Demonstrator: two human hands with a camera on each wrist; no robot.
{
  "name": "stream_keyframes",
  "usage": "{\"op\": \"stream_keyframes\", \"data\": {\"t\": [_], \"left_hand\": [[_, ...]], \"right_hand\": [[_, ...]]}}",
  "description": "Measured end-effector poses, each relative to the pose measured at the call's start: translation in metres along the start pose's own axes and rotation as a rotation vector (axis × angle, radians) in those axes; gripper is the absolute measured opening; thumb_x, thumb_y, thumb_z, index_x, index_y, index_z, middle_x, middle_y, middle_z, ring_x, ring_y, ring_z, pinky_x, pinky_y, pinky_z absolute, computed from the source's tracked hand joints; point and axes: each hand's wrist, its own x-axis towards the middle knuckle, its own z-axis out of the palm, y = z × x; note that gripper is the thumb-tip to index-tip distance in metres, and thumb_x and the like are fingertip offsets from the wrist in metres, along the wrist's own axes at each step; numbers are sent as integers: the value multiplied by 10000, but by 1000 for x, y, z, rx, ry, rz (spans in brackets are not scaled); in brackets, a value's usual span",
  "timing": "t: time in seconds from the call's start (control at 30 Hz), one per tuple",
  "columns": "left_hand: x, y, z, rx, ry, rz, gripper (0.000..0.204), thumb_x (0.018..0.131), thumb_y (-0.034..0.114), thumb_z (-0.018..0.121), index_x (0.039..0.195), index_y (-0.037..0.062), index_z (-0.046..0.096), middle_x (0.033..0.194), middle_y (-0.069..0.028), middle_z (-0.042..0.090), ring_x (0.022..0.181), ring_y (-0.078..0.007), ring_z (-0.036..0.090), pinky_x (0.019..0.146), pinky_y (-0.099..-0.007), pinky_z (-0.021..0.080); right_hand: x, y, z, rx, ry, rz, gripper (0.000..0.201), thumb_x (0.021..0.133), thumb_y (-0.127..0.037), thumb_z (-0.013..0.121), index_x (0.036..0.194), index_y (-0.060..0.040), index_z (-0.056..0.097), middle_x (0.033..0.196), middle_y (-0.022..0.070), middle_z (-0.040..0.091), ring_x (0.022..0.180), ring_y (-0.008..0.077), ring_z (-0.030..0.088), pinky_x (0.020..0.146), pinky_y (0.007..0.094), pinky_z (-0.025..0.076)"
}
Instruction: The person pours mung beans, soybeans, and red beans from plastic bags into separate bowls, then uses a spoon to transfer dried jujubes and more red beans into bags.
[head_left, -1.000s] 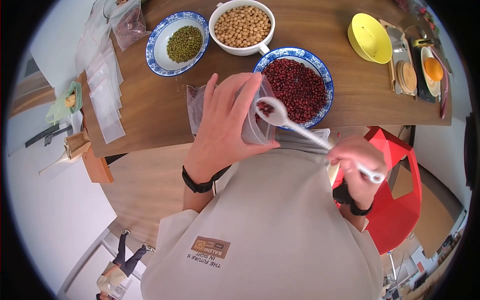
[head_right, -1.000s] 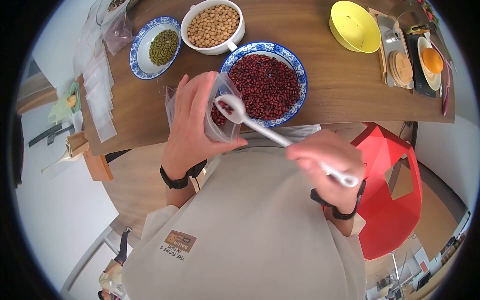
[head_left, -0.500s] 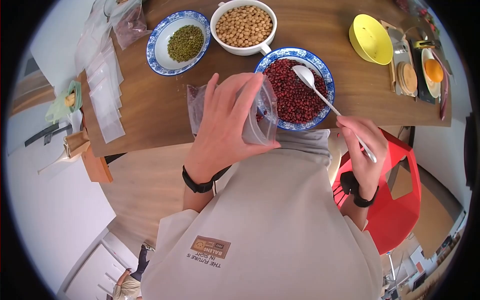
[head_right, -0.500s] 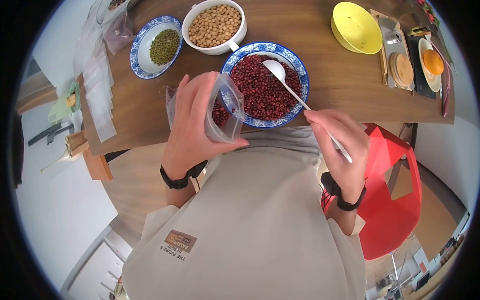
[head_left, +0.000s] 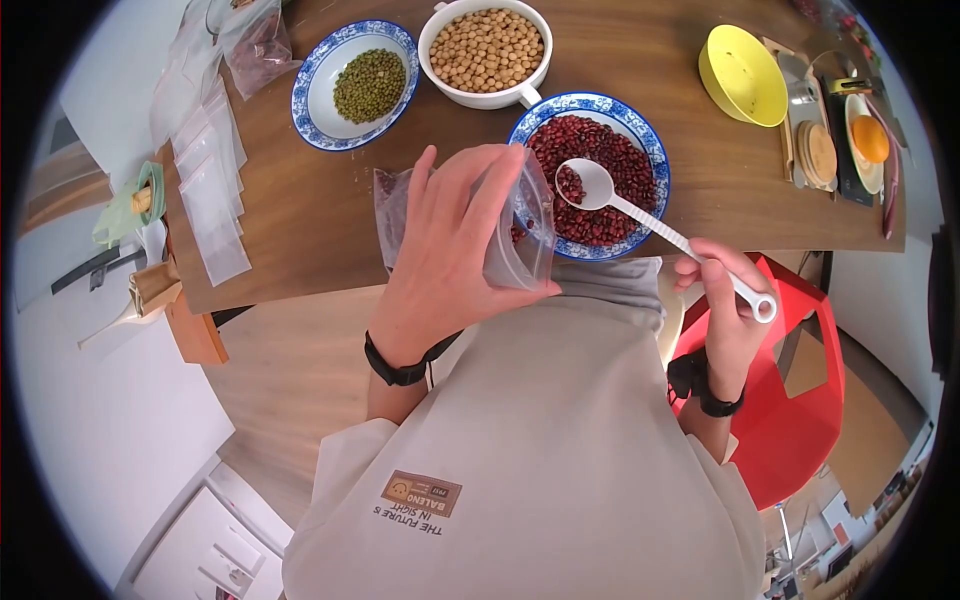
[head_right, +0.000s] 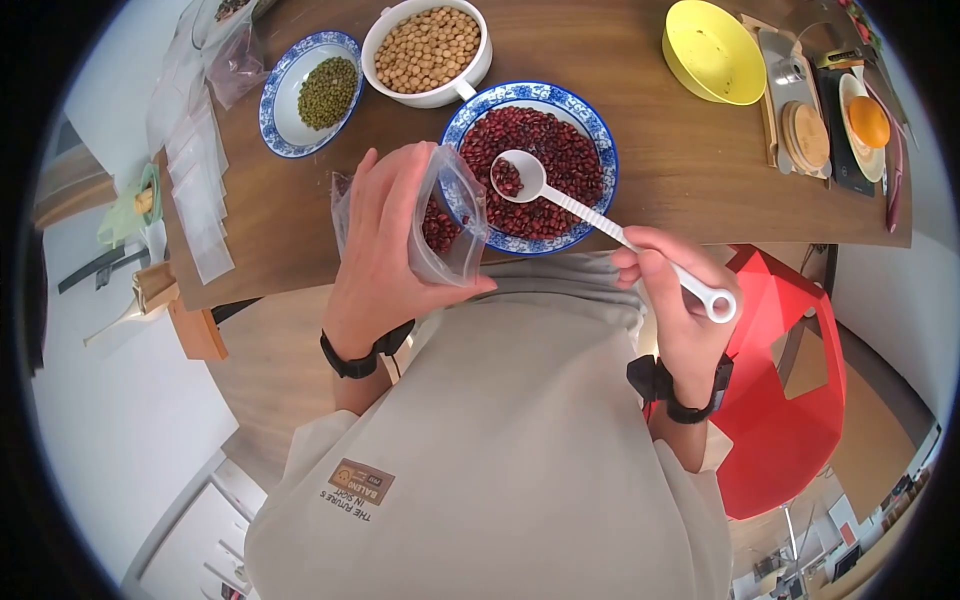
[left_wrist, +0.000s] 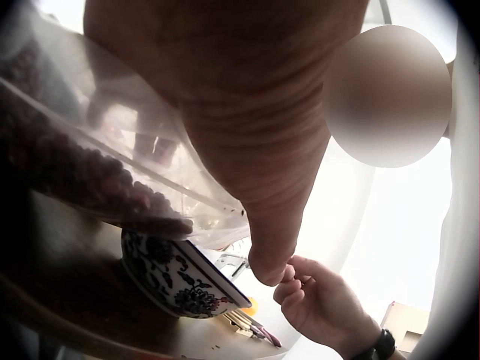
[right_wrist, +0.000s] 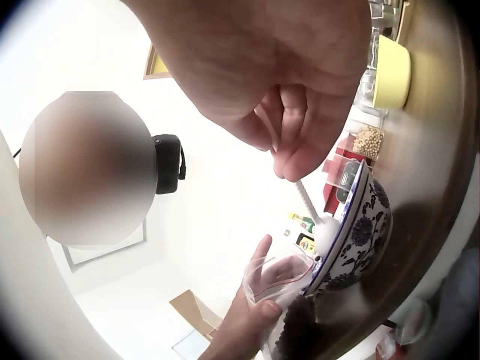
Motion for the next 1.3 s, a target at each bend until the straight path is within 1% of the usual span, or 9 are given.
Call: {"op": "stream_keyframes", "data": {"t": [0.17, 0.27, 0.33, 0.37, 0.47, 0.73, 0.93, 1.13, 1.3], "left_hand": [[0, 0, 1, -5, 6, 8, 1243, 570, 510, 951, 1538, 12, 351, 1460, -209, 480, 1358, -394, 452, 1170, -666, 276], [0, 0, 1, 3, 4, 7, 1242, 575, 512, 949, 1540, 12, 347, 1459, -211, 482, 1356, -396, 454, 1168, -667, 278], [0, -1, 2, 7, 19, 19, 1238, 585, 521, 943, 1541, 11, 344, 1461, -214, 483, 1356, -398, 454, 1166, -667, 277], [-1, -1, 3, 7, 19, 19, 1238, 585, 521, 943, 1541, 11, 344, 1461, -214, 483, 1356, -398, 454, 1166, -667, 277], [-2, -3, 3, 17, 36, 34, 1232, 595, 534, 936, 1540, 9, 346, 1462, -217, 482, 1357, -398, 453, 1165, -667, 277], [-1, -1, 1, 0, 13, 17, 1233, 586, 526, 940, 1539, 12, 350, 1459, -215, 485, 1356, -397, 454, 1173, -659, 272], [-1, -2, 1, 4, 15, 10, 1236, 571, 511, 947, 1531, 5, 355, 1461, -210, 485, 1354, -396, 459, 1174, -659, 273], [-2, -1, 0, 6, 22, 5, 1215, 580, 512, 946, 1519, 2, 368, 1465, -201, 486, 1355, -394, 460, 1176, -657, 272], [-1, 0, 0, -9, 19, -7, 1201, 583, 496, 952, 1516, 10, 374, 1452, -189, 501, 1348, -394, 466, 1181, -645, 273]], "right_hand": [[-6, -11, -4, 34, -8, -82, 188, 1001, -71, 649, 1107, 63, 725, 895, 153, 743, 725, 202, 710, 677, 294, 569], [-4, -18, 1, 29, -135, -172, 178, 957, -78, 692, 1078, 43, 742, 887, 143, 740, 719, 196, 697, 659, 300, 556], [5, -16, 4, -149, -364, -465, 202, 876, -73, 749, 1062, 2, 764, 867, 124, 737, 718, 200, 680, 634, 308, 536], [7, -22, 9, -197, -431, -489, 256, 795, -25, 766, 1050, -31, 781, 860, 95, 728, 723, 218, 672, 620, 318, 522], [7, -29, 15, -345, -501, -534, 261, 775, -16, 763, 1034, -34, 789, 885, 85, 723, 728, 223, 675, 621, 325, 519], [4, -45, -27, -398, -311, -494, 284, 711, -98, 810, 993, -65, 801, 815, 38, 641, 679, 197, 574, 587, 329, 439], [9, -50, -28, -515, -513, -476, 361, 661, -49, 840, 1018, -84, 791, 825, 46, 653, 706, 205, 609, 563, 329, 448], [20, -37, -8, -588, -447, -437, 360, 711, 40, 815, 1042, -97, 789, 843, 54, 658, 745, 214, 635, 578, 326, 491], [25, -25, -13, -512, -370, -355, 287, 781, 51, 767, 1049, -52, 782, 900, 76, 665, 785, 209, 638, 625, 319, 484]]}}
